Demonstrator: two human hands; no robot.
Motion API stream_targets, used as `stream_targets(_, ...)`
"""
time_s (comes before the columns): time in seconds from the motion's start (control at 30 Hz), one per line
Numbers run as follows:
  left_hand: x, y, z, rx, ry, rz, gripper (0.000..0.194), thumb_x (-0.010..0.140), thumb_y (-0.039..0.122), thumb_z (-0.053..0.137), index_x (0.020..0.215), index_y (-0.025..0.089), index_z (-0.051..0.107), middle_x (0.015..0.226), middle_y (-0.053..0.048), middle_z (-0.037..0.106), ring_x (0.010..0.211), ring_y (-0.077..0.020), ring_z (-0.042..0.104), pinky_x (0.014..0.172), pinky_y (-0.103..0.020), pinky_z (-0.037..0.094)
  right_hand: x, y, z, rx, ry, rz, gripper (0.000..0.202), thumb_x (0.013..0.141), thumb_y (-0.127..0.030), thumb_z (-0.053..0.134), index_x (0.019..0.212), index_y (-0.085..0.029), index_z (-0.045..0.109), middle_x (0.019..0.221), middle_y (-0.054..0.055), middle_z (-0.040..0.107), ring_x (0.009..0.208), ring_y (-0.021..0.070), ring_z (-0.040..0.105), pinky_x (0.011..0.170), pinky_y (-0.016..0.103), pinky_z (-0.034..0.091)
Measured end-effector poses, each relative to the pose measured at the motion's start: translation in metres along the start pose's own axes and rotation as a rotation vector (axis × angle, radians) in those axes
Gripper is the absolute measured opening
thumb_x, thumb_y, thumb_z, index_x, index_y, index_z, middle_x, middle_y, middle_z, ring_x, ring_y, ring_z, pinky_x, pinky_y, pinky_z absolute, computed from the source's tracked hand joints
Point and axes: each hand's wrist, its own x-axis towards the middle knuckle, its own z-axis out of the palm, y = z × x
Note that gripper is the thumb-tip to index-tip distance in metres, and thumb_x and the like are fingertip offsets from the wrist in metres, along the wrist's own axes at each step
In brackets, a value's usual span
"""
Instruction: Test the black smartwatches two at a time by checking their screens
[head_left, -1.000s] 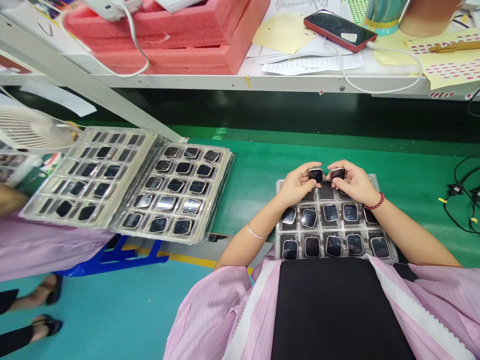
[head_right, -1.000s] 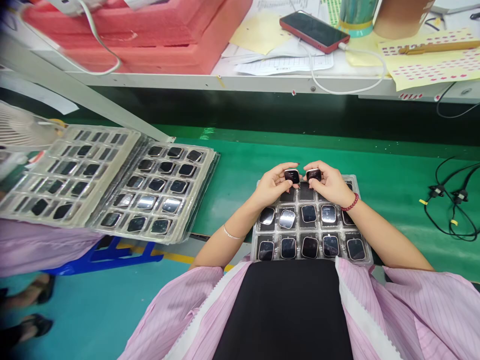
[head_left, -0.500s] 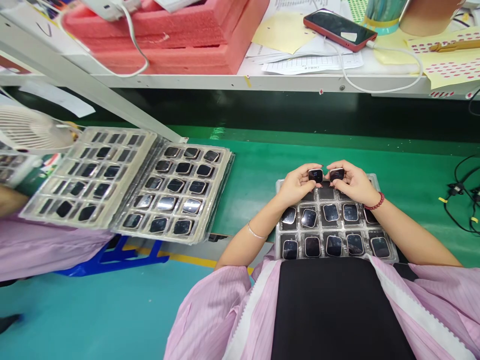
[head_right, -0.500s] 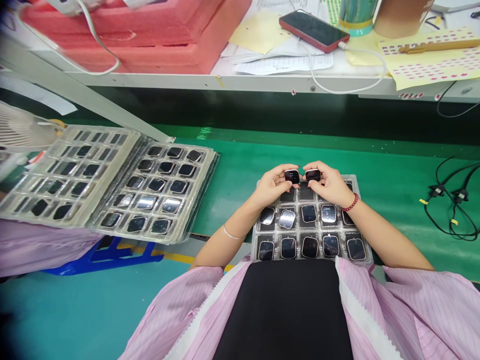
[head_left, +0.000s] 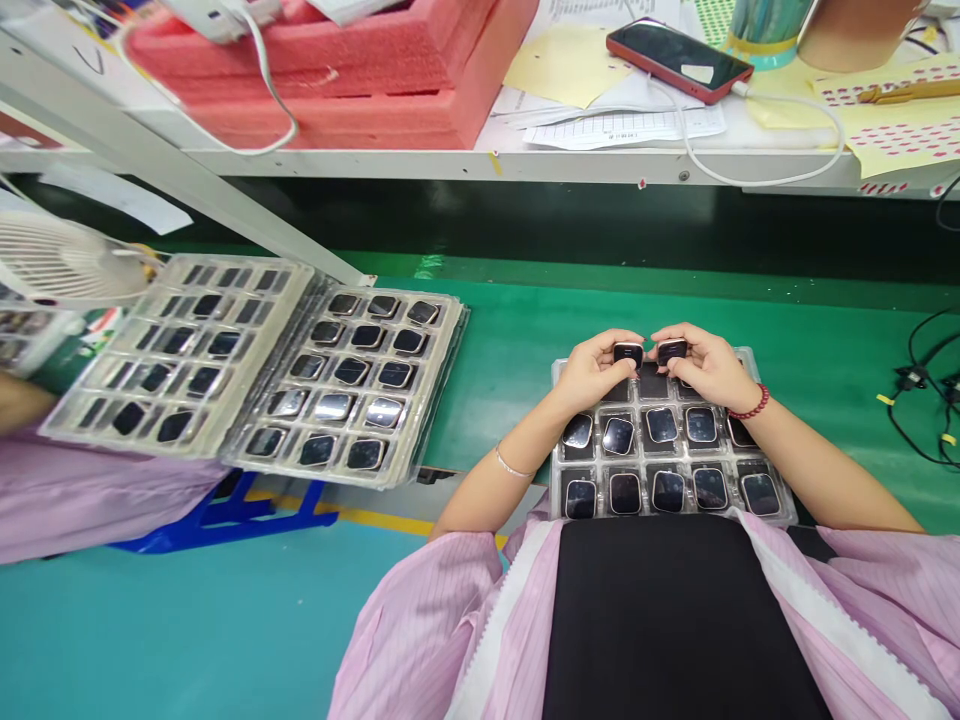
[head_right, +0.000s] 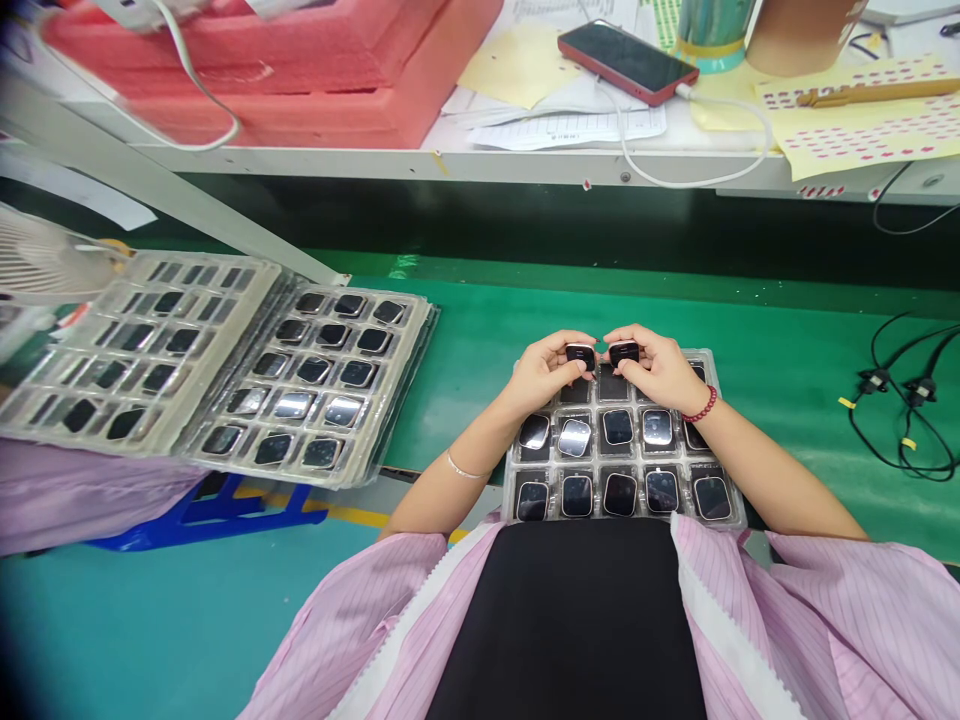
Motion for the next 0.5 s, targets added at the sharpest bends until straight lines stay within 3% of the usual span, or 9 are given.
stream_targets(0.1,0.0003,-0.0008,-0.0003,0.005,0.01,-0.002,0.029,0.083,0.034,0.071,0.104,0.016,0.066,0.099,-0.006,0.071,0.071,-0.0119,0.067,0.071,-0.028,0.057,0.0002,0.0004,-0.0003,-0.012,-0.011,0.006,0.023,0.086,-0.027,0.064,0.108,-0.024,0.068,0.097,0.005,0.076,0.074,0.0205,0.072,0.072,0.039,0.063)
stream_targets(0.23,0.0005,-0.0032,-0.0015,0.016,-0.016,0.009,0.039,0.08,0.027,0.072,0.117,0.018,0.064,0.11,-0.008,0.071,0.084,-0.0152,0.071,0.078,-0.028,0.056,0.0006,0.0012,-0.0005,-0.041,0.012,-0.021,0.028,0.082,-0.024,0.068,0.11,-0.024,0.066,0.097,0.005,0.075,0.083,0.0232,0.073,0.076,0.04,0.062)
stream_targets(0.4,0.0016,-0.0067,-0.0023,0.048,-0.018,-0.025,0.04,0.084,0.024,0.062,0.124,0.018,0.062,0.112,-0.01,0.071,0.084,-0.0166,0.073,0.064,-0.023,0.051,0.0,0.0006,-0.0003,-0.072,0.013,-0.045,0.031,0.081,-0.021,0.067,0.111,-0.024,0.064,0.096,0.005,0.075,0.085,0.0238,0.073,0.077,0.04,0.06)
stream_targets(0.5,0.0021,-0.0074,-0.0027,0.058,-0.009,-0.019,0.04,0.084,0.021,0.06,0.123,0.018,0.062,0.113,-0.01,0.071,0.083,-0.0164,0.073,0.064,-0.023,0.051,-0.0006,-0.0006,-0.0004,-0.095,0.012,-0.051,0.031,0.08,-0.021,0.067,0.111,-0.025,0.064,0.098,0.006,0.075,0.089,0.0253,0.073,0.076,0.04,0.06)
